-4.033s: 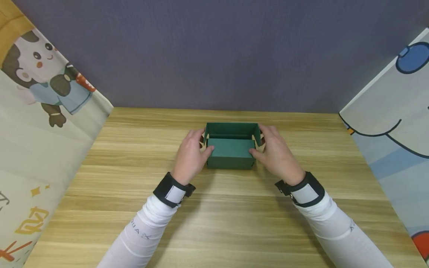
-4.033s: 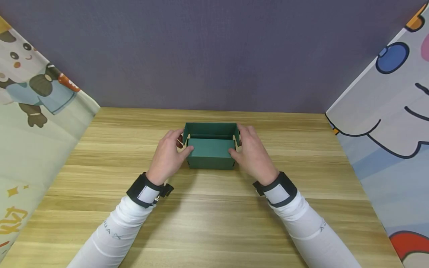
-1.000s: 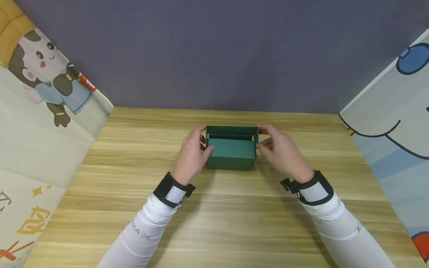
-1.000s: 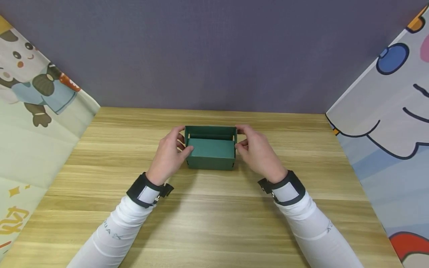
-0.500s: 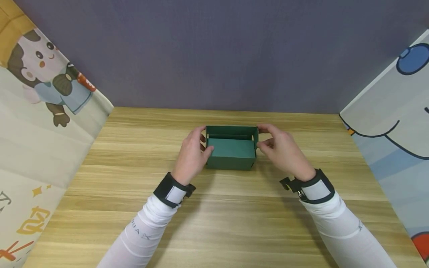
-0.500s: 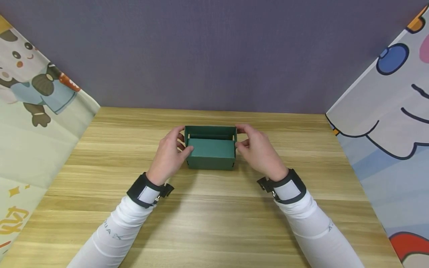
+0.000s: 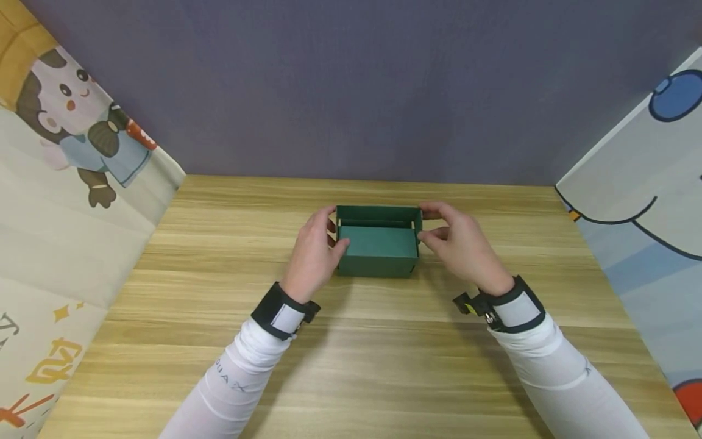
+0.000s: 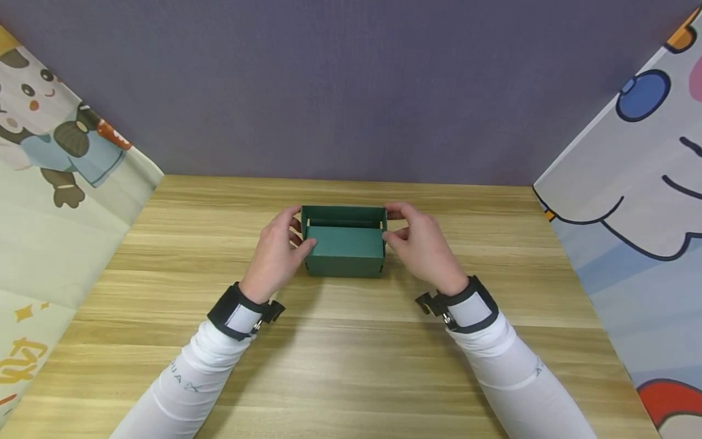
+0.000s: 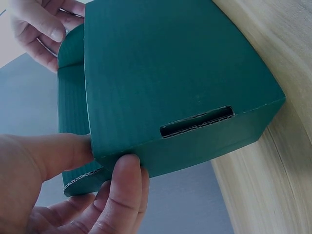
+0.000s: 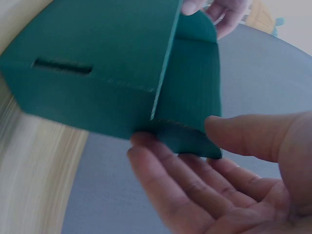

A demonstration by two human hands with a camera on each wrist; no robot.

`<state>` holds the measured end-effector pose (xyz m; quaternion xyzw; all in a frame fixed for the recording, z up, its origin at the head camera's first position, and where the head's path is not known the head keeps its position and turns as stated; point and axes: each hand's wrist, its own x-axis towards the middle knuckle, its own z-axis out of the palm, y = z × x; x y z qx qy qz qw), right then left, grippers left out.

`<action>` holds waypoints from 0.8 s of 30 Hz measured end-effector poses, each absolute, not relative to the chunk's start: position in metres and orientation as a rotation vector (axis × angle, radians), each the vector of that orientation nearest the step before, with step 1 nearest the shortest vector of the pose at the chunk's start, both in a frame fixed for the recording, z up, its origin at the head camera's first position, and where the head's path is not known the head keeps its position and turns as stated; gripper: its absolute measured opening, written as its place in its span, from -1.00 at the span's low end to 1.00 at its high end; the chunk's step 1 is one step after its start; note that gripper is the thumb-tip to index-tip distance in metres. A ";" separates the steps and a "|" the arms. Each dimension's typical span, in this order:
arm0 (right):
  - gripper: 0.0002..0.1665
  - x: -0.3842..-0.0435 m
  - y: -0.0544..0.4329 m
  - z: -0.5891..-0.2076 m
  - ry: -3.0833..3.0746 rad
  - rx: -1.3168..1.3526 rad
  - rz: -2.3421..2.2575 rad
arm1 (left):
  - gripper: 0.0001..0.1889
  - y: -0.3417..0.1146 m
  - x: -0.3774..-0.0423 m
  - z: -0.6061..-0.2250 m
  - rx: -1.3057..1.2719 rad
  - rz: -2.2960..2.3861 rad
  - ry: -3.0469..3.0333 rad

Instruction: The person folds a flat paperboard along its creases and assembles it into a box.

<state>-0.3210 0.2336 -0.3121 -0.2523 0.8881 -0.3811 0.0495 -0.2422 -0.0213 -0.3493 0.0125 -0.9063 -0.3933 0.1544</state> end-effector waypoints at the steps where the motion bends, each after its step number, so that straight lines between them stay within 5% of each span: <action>1: -0.37 -0.327 0.235 -0.310 2.691 -0.765 -1.167 | -0.33 -0.020 -0.246 -0.349 0.047 -1.125 -2.593; 9: -0.40 -0.371 0.240 -0.296 2.678 -0.797 -1.072 | -0.33 -0.008 -0.278 -0.345 0.128 -1.117 -2.566; 24: -0.36 -0.371 0.238 -0.296 2.677 -0.748 -1.056 | -0.31 -0.007 -0.279 -0.346 0.138 -1.103 -2.576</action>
